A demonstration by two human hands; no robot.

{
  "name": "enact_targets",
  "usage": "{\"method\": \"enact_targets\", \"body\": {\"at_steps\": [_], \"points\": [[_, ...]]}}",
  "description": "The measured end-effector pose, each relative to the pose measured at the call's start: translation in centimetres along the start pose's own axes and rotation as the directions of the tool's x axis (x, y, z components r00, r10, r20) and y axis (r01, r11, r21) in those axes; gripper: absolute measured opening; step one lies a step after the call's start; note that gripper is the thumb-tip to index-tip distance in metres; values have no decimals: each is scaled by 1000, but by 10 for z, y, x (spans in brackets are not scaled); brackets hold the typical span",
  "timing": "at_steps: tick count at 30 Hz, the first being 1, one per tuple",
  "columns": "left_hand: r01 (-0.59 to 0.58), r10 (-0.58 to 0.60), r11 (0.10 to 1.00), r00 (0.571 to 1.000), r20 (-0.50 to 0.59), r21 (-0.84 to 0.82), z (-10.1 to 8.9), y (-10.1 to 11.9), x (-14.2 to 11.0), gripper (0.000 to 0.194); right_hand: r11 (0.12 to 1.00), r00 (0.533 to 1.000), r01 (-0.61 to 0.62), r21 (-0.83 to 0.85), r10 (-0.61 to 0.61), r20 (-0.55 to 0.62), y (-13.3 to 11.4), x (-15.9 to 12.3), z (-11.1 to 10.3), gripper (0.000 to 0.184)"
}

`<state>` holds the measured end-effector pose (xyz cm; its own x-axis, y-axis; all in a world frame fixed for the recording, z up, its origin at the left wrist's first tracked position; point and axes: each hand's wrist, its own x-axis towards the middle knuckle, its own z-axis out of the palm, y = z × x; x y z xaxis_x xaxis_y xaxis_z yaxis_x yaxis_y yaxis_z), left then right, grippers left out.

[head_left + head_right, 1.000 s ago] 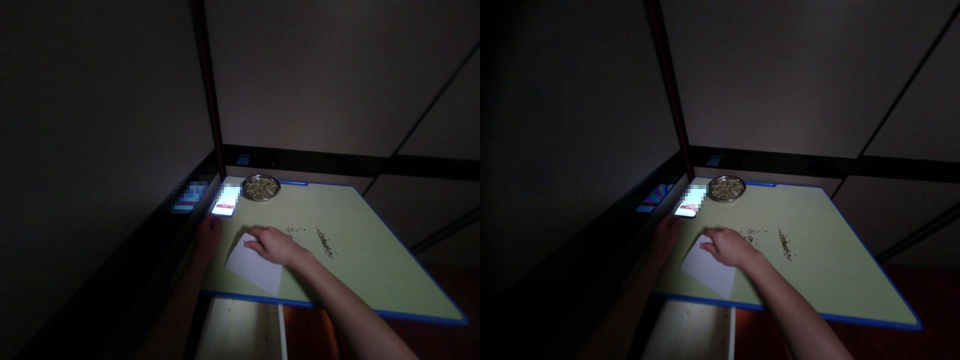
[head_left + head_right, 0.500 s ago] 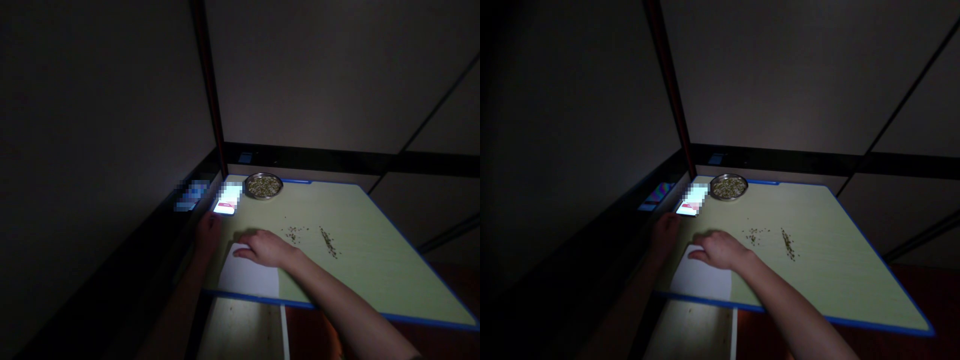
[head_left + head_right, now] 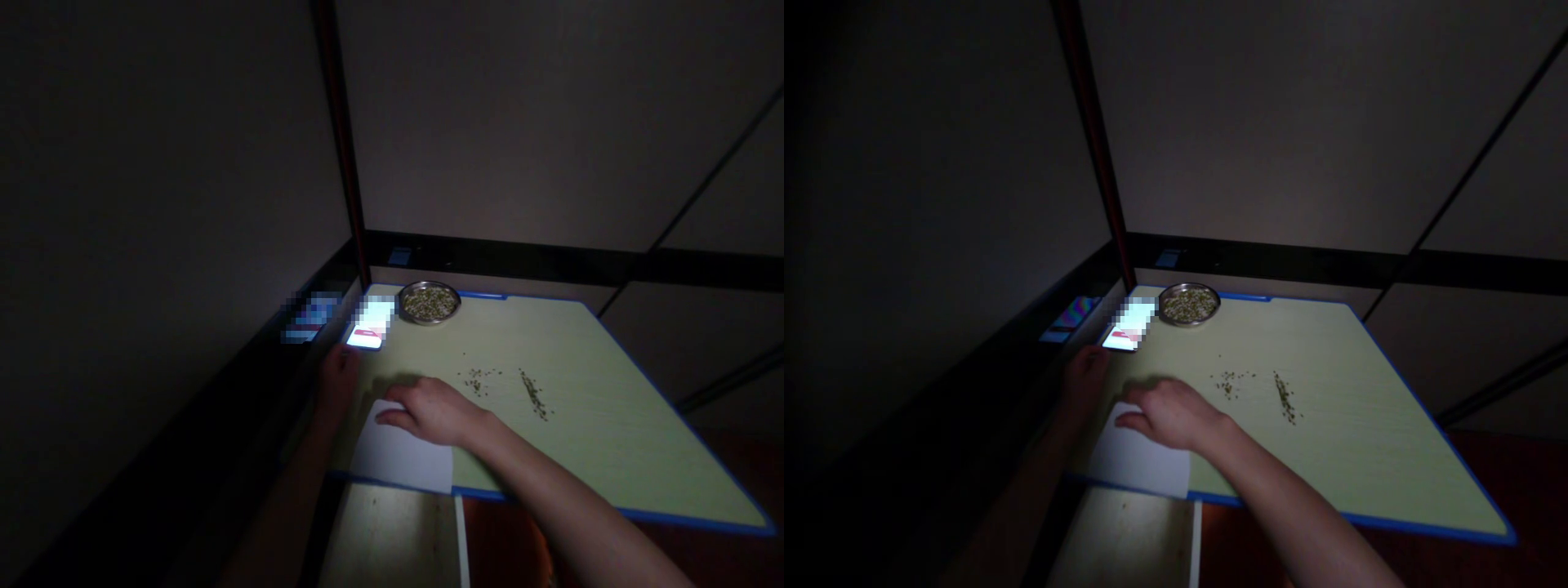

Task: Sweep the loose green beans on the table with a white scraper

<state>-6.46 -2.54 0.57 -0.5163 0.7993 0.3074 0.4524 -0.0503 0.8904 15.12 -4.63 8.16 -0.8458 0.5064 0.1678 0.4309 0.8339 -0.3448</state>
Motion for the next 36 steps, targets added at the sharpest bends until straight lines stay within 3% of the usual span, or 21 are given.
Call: {"method": "enact_targets", "body": {"at_steps": [8, 11, 14, 17, 19, 22, 24, 26, 28, 32, 34, 36], "points": [[-10, 10, 1000, 1000, 0, 12, -2, 1, -1, 21, 969, 954, -247, -20, 239, -182, -3, -31, -29, 32], [-14, 14, 999, 1000, 11, 31, -3, 3, -2, 20, 908, 859, -335, 251, 404, -314, -1, -58, -26, 22], [-44, 36, 990, 997, 63, 134, -3, 3, -2, 23, 670, 686, -226, 707, 625, -372, 4, -96, -8, 26], [-108, 76, 956, 989, 127, 272, -2, 2, -3, 27, 418, 423, -64, 906, 834, -355, 16, -138, 12, 36], [-135, 76, 922, 982, 172, 363, -1, 2, -5, 28, 322, 229, 39, 946, 919, -322, 27, -166, 19, 46], [-179, 73, 871, 968, 240, 458, 0, 5, -7, 32, 314, -63, 49, 948, 948, -311, 42, -200, 18, 58], [-207, 68, 836, 958, 279, 508, 0, 8, -9, 33, 356, -207, -11, 934, 913, -351, 47, -216, 13, 64], [-225, 53, 810, 948, 314, 542, 0, 9, -10, 34, 389, -306, -91, 917, 865, -397, 50, -227, 9, 67], [-229, 40, 802, 942, 333, 551, 0, 9, -9, 36, 403, -368, -155, 902, 824, -431, 51, -233, 8, 67], [-216, 31, 823, 941, 338, 526, 0, 6, -6, 37, 426, -423, -219, 878, 770, -478, 62, -242, 15, 60], [-221, 48, 828, 944, 327, 516, 0, 4, -5, 36, 427, -418, -228, 875, 769, -484, 69, -246, 20, 57], [-216, 53, 832, 948, 315, 511, 0, 1, -4, 35, 427, -376, -226, 876, 791, -482, 74, -248, 24, 55]]}}
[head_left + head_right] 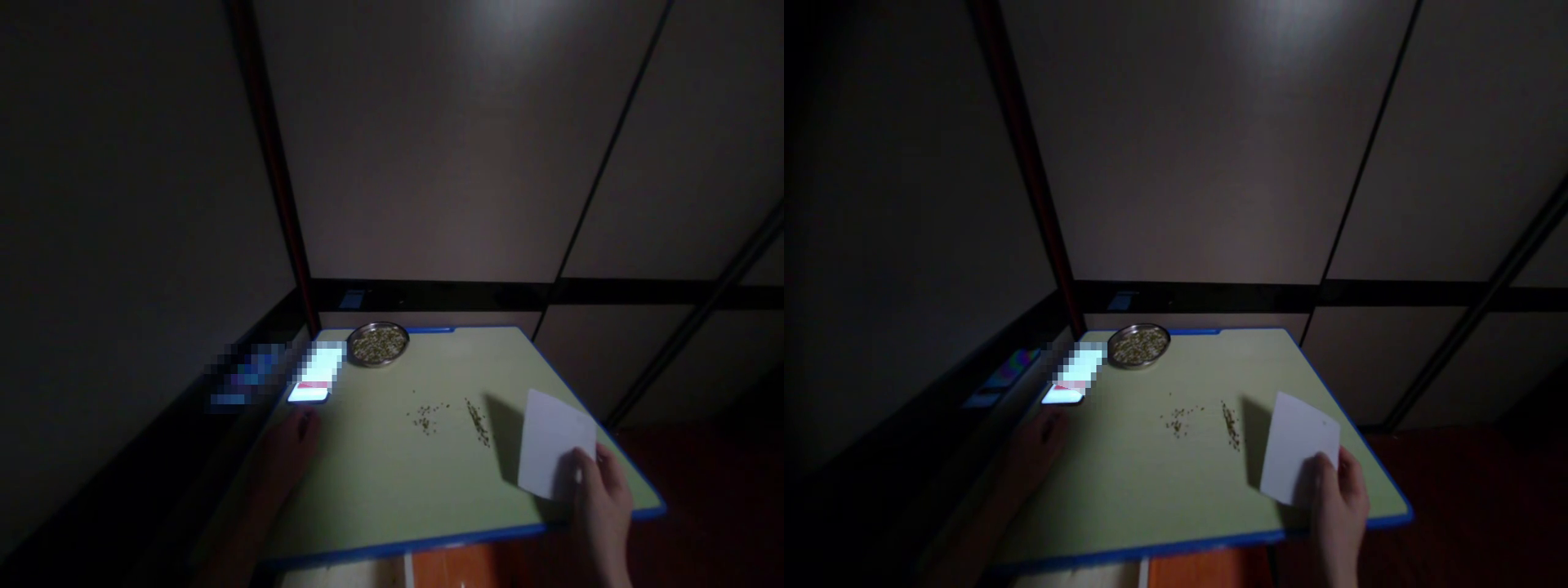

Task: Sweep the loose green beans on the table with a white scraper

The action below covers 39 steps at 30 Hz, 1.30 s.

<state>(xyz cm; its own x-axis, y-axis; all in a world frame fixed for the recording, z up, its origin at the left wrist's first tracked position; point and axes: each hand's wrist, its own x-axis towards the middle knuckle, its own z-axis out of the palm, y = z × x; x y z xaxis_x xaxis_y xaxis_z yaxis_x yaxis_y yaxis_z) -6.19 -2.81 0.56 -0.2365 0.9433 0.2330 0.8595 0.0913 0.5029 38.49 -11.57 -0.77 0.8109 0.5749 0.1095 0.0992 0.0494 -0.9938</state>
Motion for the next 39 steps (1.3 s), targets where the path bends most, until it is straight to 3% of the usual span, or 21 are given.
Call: {"method": "enact_targets", "body": {"at_steps": [6, 10, 14, 20, 23, 28, 34, 39], "points": [[-15, 12, 995, 999, -30, -97, 0, -4, 3, 34, 999, 994, 42, 2, -42, 103, 4, -4, -2, 57], [-14, 10, 992, 999, -33, -126, -1, -4, 3, 30, 998, 973, 44, -43, -34, 228, -2, 11, 1, 58], [-7, 4, 993, 1000, -25, -118, 1, -6, 4, 29, 988, 910, 130, -88, -83, 405, -12, 42, 16, 59], [-11, 10, 995, 1000, -13, -100, 3, -12, 6, 35, 935, 851, 294, -196, -163, 500, -10, 72, 47, 54], [-12, 8, 991, 1000, -29, -134, 3, -11, 6, 33, 910, 841, 330, -251, -163, 515, -3, 67, 65, 49], [6, -14, 989, 998, -53, -151, 0, -5, 4, 31, 911, 768, 361, -202, -167, 619, -3, 54, 89, 46], [7, -16, 987, 998, -57, -159, 3, -10, 6, 32, 902, 786, 371, -220, -179, 591, -19, 53, 96, 47], [14, -24, 987, 998, -63, -161, 6, -14, 6, 29, 885, 707, 419, -204, -177, 685, -19, 31, 105, 46]]}}
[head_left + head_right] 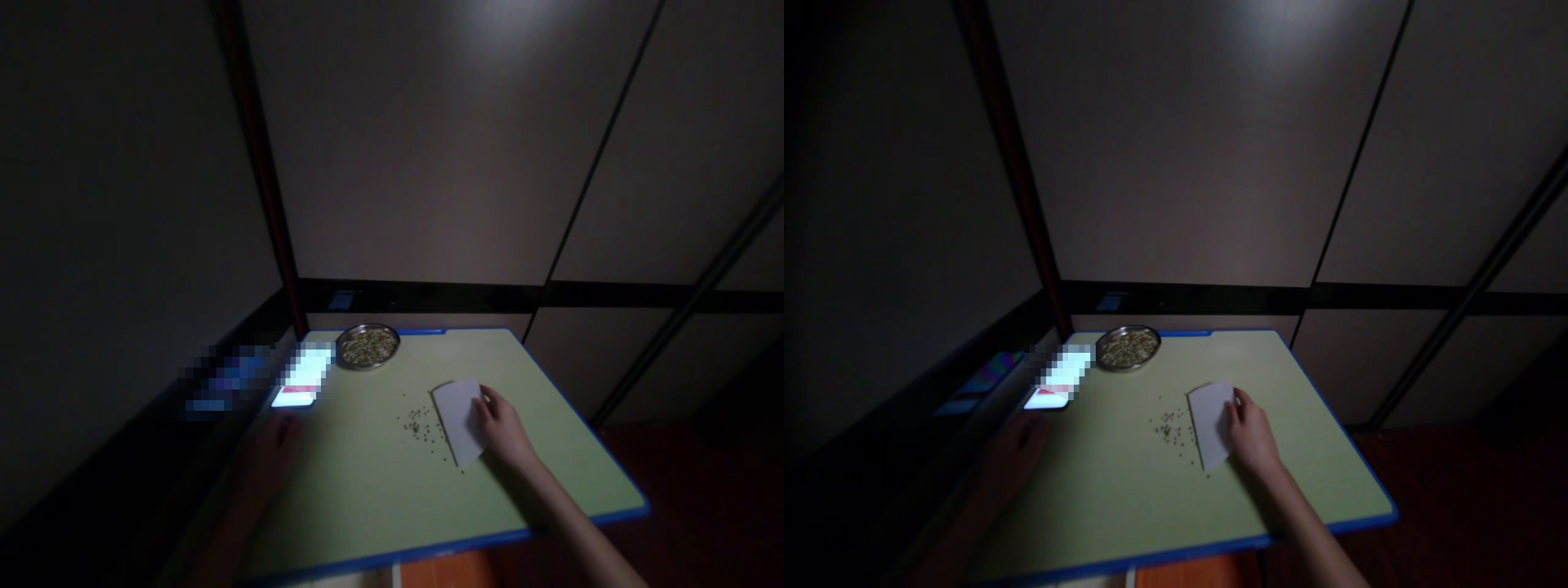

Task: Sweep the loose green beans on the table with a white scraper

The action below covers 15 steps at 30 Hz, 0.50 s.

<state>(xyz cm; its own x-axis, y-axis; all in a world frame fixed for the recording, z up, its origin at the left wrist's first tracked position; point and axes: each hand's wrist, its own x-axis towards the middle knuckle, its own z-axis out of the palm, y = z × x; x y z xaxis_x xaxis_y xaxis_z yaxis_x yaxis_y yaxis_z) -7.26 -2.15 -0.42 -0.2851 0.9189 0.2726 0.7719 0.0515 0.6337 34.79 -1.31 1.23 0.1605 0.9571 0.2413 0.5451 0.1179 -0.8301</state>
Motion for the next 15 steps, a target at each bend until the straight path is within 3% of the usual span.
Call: {"method": "enact_targets", "body": {"at_steps": [6, 12, 15], "points": [[17, -17, 1000, 1000, 12, 2, -1, 2, 0, 29, 996, 999, -45, -72, 45, -4, 13, 0, -4, 47], [36, -36, 999, 999, 0, 5, -5, 12, -3, 31, 996, 992, -74, 43, 78, -97, 22, 14, -45, 44], [39, -39, 999, 999, 1, 8, -7, 15, -4, 31, 997, 989, -72, 9, 73, -129, 18, 25, -70, 48]]}}
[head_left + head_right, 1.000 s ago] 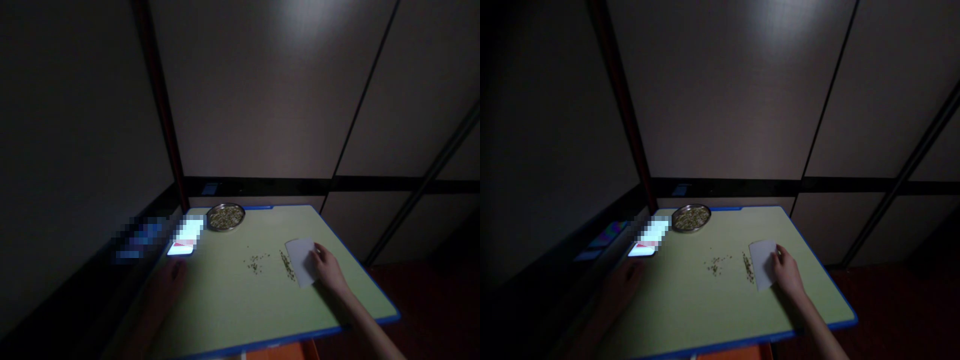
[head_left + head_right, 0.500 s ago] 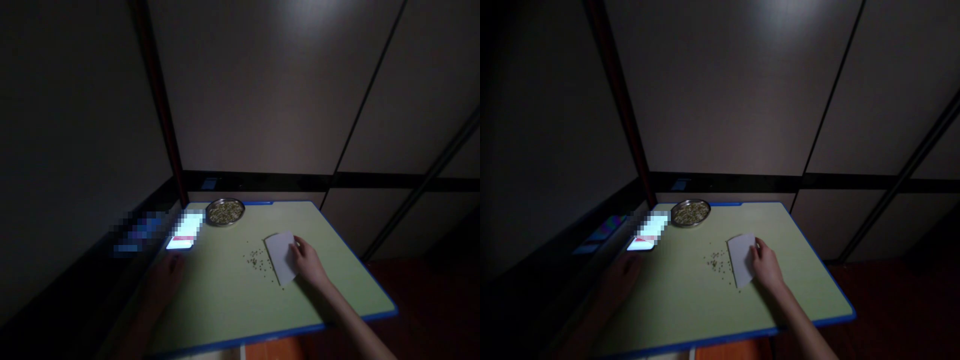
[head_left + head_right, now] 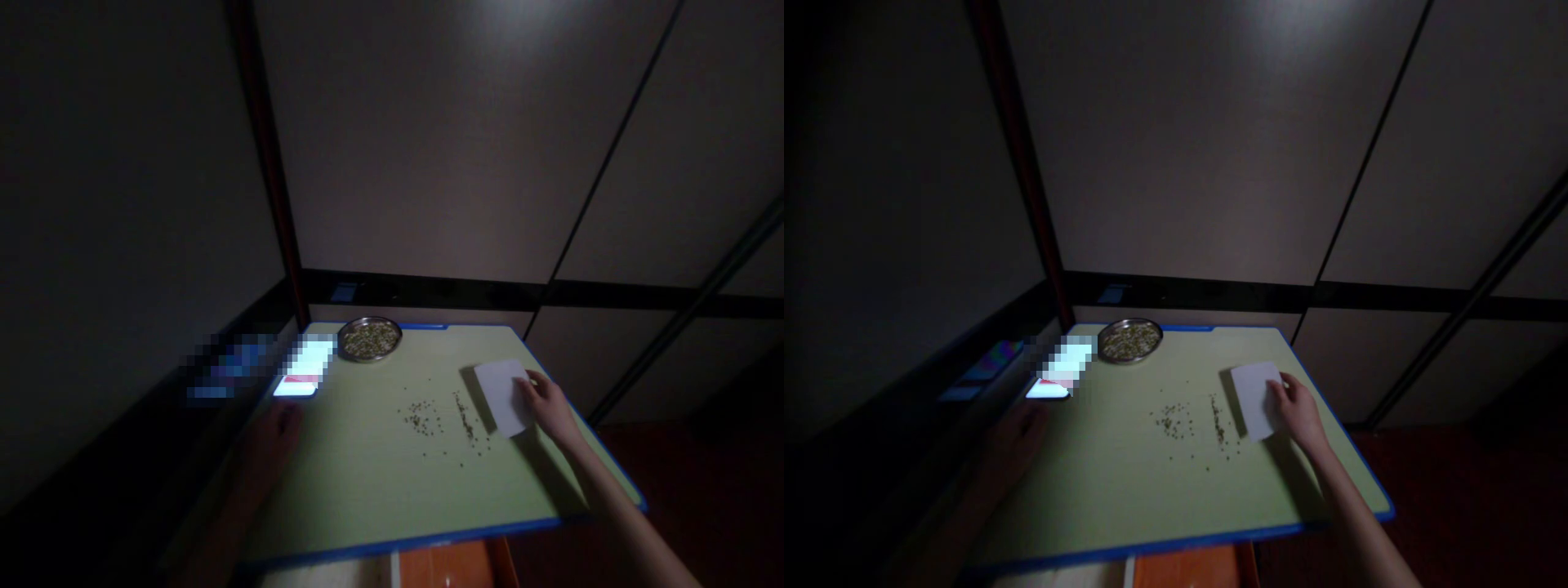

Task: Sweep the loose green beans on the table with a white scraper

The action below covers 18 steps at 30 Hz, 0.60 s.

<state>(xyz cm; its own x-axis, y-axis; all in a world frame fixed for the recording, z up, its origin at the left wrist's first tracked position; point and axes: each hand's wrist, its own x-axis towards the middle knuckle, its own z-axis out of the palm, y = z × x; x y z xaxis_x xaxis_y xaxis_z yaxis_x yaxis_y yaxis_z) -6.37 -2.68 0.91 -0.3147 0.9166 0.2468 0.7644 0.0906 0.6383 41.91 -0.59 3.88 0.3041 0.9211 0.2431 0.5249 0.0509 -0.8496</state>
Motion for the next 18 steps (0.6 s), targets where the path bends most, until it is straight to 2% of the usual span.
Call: {"method": "enact_targets", "body": {"at_steps": [2, 4, 8, 14, 16, 18], "points": [[-16, 16, 1000, 1000, -7, 0, 1, -1, 1, 32, 997, 999, 34, -63, -32, 28, -4, 7, -14, 48], [-37, 37, 999, 999, -6, -8, 2, -4, 2, 32, 989, 991, 92, -117, -80, 107, -9, 12, -24, 46], [-27, 27, 1000, 1000, 7, -3, 1, -4, 3, 32, 958, 936, 226, -179, -162, 313, -23, 17, -33, 39], [-11, 11, 1000, 1000, 9, 16, 2, -9, 5, 34, 881, 818, 410, -237, -240, 523, -44, 15, -27, 30], [-22, 22, 1000, 1000, 10, 18, 5, -14, 7, 34, 860, 801, 442, -256, -250, 543, -49, 14, -22, 28], [-33, 33, 999, 999, 17, 13, 7, -17, 8, 33, 836, 809, 457, -305, -248, 533, -54, 14, -16, 29]]}}
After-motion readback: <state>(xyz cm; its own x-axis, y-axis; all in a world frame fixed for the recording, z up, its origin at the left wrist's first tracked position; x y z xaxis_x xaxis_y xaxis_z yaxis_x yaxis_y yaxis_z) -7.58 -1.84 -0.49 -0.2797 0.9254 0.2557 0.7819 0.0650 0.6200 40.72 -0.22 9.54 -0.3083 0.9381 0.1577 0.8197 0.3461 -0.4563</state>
